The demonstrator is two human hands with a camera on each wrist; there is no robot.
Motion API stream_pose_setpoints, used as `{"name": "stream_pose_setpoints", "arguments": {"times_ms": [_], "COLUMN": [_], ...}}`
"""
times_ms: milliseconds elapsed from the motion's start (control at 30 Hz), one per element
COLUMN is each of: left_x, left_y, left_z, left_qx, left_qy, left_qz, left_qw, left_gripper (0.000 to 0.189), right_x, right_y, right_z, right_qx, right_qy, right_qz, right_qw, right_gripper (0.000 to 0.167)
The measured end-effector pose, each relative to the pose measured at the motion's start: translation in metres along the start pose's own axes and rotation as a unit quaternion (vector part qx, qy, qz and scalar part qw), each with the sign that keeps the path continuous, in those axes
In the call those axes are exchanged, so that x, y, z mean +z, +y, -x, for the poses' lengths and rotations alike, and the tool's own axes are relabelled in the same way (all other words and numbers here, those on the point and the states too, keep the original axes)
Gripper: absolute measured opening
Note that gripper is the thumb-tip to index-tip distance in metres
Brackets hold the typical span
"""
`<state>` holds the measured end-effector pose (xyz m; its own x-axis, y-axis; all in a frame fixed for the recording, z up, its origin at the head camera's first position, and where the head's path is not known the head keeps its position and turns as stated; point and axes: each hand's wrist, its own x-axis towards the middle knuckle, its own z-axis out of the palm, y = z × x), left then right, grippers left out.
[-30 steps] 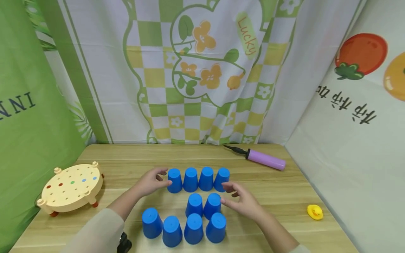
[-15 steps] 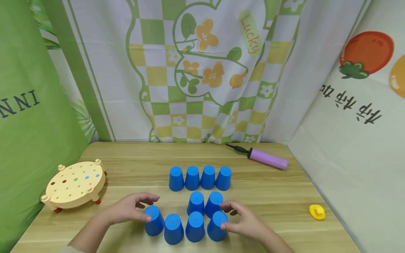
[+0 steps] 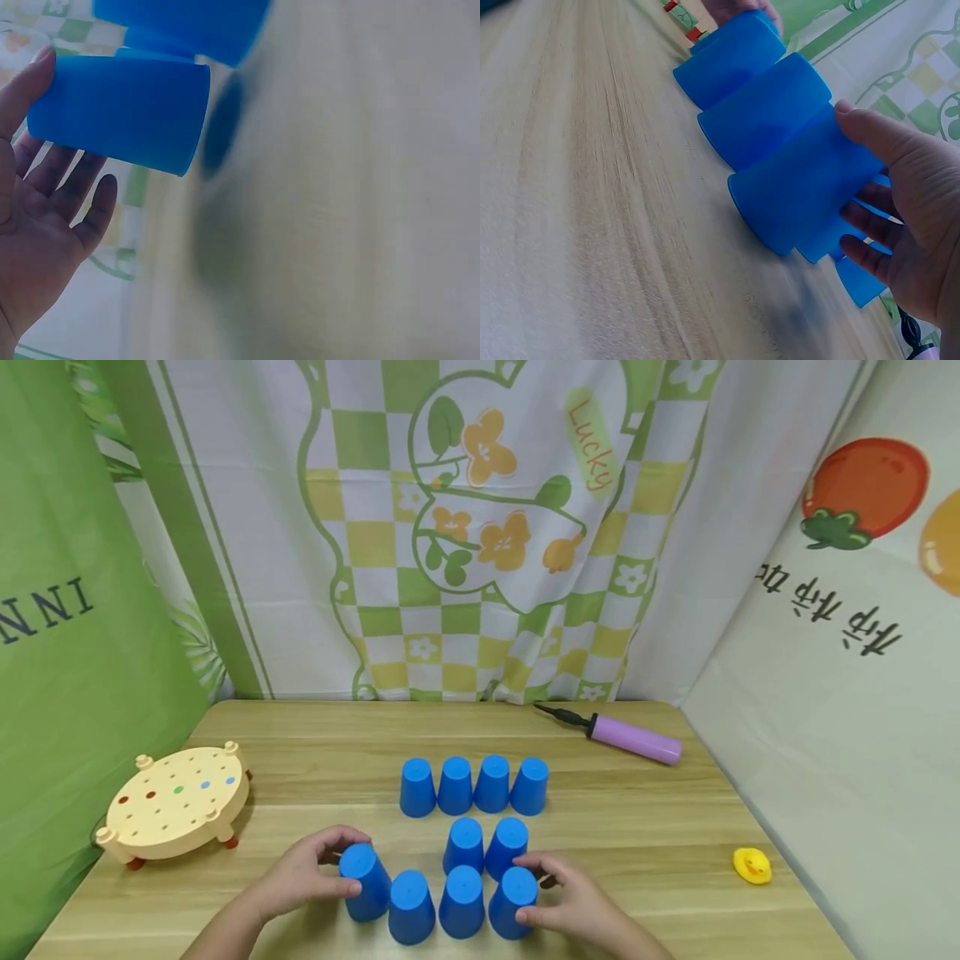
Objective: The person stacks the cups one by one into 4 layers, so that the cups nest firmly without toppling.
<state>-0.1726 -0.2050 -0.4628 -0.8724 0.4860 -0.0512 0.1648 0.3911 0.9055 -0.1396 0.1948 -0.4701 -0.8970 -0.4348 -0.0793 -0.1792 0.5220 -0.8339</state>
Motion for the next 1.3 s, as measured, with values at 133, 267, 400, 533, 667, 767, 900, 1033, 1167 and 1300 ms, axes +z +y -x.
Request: {"name": "stream_pose_setpoints", "arguments": {"times_ms": [133, 267, 400, 533, 667, 767, 900, 1033, 1167, 1300], "left_x": [-0.009, -0.02, -0.024, -0.019, -0.011, -0.006, -0.001, 0.002, 0.005, 0.008], "left_y": [0.017, 0.043, 0.062, 0.066, 0.064, 0.063, 0.063, 0.062, 0.062, 0.066], "left_z": [-0.01, -0.03, -0.06, -0.093, -0.116, -0.129, -0.139, -0.143, -0.144, -0.146], "left_qx": [0.0, 0.001, -0.005, -0.004, 0.002, -0.001, -0.008, -0.015, -0.011, 0.003], "left_qy": [0.07, 0.131, 0.176, 0.206, 0.214, 0.207, 0.198, 0.191, 0.189, 0.178], "left_qz": [-0.016, -0.014, -0.001, 0.025, 0.035, 0.029, 0.025, 0.03, 0.029, 0.022], "left_qw": [0.9974, 0.9913, 0.9843, 0.9782, 0.9762, 0.9778, 0.9799, 0.981, 0.9816, 0.9838], "left_gripper": [0.054, 0.057, 0.061, 0.06, 0.057, 0.058, 0.06, 0.06, 0.059, 0.058], "right_x": [0.002, 0.003, 0.003, 0.005, 0.007, 0.008, 0.009, 0.009, 0.008, 0.006], "right_y": [0.0, 0.001, 0.003, 0.004, 0.004, 0.004, 0.006, 0.006, 0.006, 0.003], "right_z": [0.002, 0.004, 0.008, 0.011, 0.012, 0.014, 0.015, 0.015, 0.015, 0.016], "right_qx": [0.008, 0.014, 0.016, 0.025, 0.036, 0.032, 0.025, 0.028, 0.034, 0.048], "right_qy": [0.001, 0.0, 0.002, 0.005, 0.004, 0.007, 0.01, 0.006, 0.005, 0.006], "right_qz": [-0.005, -0.017, -0.03, -0.051, -0.069, -0.066, -0.057, -0.06, -0.062, -0.067], "right_qw": [1.0, 0.9997, 0.9994, 0.9984, 0.997, 0.9973, 0.998, 0.9978, 0.9975, 0.9966], "right_gripper": [0.05, 0.05, 0.05, 0.05, 0.049, 0.049, 0.05, 0.05, 0.05, 0.051]}}
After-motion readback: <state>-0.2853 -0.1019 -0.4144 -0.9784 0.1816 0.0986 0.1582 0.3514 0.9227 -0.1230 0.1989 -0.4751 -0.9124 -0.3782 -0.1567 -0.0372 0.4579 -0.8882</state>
